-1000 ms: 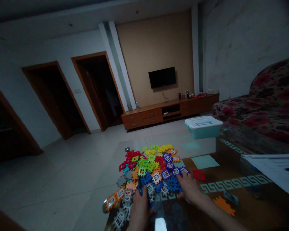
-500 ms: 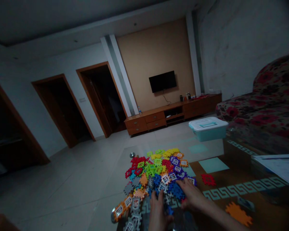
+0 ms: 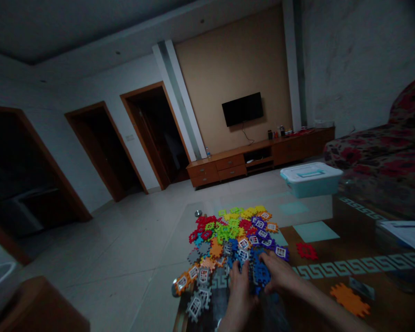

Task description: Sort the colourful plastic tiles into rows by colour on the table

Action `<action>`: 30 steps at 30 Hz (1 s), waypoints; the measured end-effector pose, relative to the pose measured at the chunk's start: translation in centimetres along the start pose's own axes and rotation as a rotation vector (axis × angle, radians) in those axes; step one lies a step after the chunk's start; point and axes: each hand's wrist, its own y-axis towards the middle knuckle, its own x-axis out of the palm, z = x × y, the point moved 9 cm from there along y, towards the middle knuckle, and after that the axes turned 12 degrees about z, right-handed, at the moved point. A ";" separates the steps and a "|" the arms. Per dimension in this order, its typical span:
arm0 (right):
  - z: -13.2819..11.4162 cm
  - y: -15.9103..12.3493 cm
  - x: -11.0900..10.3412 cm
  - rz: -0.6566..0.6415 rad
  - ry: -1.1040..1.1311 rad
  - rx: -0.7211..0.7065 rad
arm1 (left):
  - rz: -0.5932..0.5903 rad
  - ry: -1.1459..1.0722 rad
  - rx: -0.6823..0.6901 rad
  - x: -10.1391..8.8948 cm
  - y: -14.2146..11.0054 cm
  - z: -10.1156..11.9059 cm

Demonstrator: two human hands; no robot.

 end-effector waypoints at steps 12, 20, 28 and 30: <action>-3.1 -1.3 -0.2 -0.035 -0.068 -0.064 | 0.052 -0.072 0.128 -0.2 -0.5 1.4; -2.5 0.5 0.4 0.009 0.246 -0.031 | 0.082 -0.170 0.108 -1.2 0.2 2.0; -5.3 6.4 -2.0 0.228 0.682 0.114 | 0.509 -0.183 0.105 -8.5 6.0 -0.1; -6.1 7.2 -2.8 0.285 0.675 0.088 | 0.620 -0.167 0.091 -10.0 6.8 -1.6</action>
